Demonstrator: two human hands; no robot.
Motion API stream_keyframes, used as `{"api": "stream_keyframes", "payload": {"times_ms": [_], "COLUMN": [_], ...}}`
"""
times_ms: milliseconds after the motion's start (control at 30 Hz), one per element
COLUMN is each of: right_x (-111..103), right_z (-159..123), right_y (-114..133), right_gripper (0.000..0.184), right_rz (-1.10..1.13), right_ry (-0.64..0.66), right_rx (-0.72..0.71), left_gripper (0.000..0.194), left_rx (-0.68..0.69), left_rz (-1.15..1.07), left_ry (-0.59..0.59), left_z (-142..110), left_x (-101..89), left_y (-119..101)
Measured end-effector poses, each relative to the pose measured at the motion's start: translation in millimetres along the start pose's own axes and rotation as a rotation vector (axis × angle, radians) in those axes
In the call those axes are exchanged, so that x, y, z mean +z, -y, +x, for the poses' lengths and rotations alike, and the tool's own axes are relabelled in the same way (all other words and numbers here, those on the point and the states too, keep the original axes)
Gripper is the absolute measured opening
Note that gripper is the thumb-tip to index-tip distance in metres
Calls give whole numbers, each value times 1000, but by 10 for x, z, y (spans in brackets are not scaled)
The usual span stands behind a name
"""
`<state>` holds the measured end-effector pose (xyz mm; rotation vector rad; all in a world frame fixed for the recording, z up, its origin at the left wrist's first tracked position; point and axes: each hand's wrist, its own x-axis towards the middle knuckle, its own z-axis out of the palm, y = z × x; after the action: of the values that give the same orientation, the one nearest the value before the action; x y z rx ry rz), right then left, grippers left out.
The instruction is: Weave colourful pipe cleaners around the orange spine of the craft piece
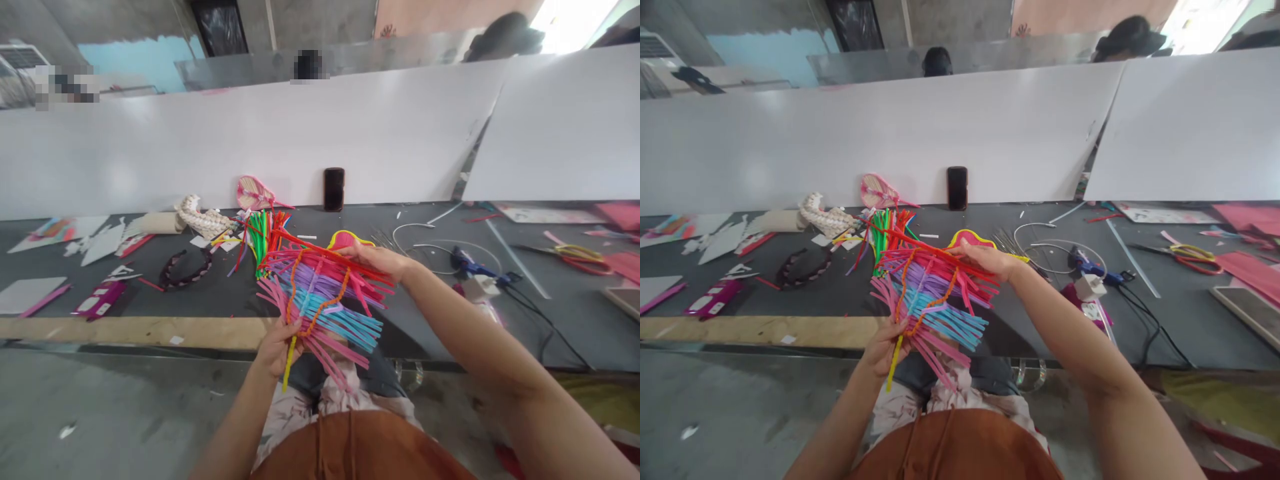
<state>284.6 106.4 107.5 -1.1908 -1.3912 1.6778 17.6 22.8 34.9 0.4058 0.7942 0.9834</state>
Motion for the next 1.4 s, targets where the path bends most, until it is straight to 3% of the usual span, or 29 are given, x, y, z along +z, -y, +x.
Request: {"api": "stream_keyframes", "payload": {"times_ms": [133,200,333,467,600,767,867,967,1000,1100,1233,1300,1400], "right_x": [-70,-92,-46,31,29,46,144,325,405,668,876,861,758], "right_z": [-156,-307,-649,-890,-1010,-1049,-1021,-943,-902,-706,-287,-83,100], "right_y": [-294,-481,-837,-1103,-1246,-1048,-783,-578,-532,-440,-377,-389,-481], "right_gripper": [41,35,39,49,53,35,29,31,33,43,55,55,52], "right_rz": [225,228,139,71,1,-414,-749,-915,-950,-1093,-1328,-1413,-1485], "right_ry": [-60,-114,-175,-288,-485,-651,-668,-632,-598,-402,-159,-163,-207], "right_rx": [107,112,111,5,-75,-243,-420,-580,-612,-642,-518,-371,-169], "left_gripper": [25,24,22,18,12,11,17,22,20,16,30,39,52], "left_rx": [70,102,125,100,93,84,-18,-198,-185,198,704,782,748], "left_rz": [-61,-106,-173,-177,-167,-101,91,440,571,938,1449,1698,1927], "left_ry": [-83,-147,-240,-247,-263,-194,-91,-44,-42,-82,36,138,210], "left_z": [-68,-105,-127,-71,-39,-200,-424,-645,-683,-592,-30,292,636], "left_x": [-47,-67,-10,170,350,388,168,-99,-142,-40,382,512,495], "left_y": [-59,-100,-109,105,424,517,349,70,-31,-293,-437,-428,-376]}}
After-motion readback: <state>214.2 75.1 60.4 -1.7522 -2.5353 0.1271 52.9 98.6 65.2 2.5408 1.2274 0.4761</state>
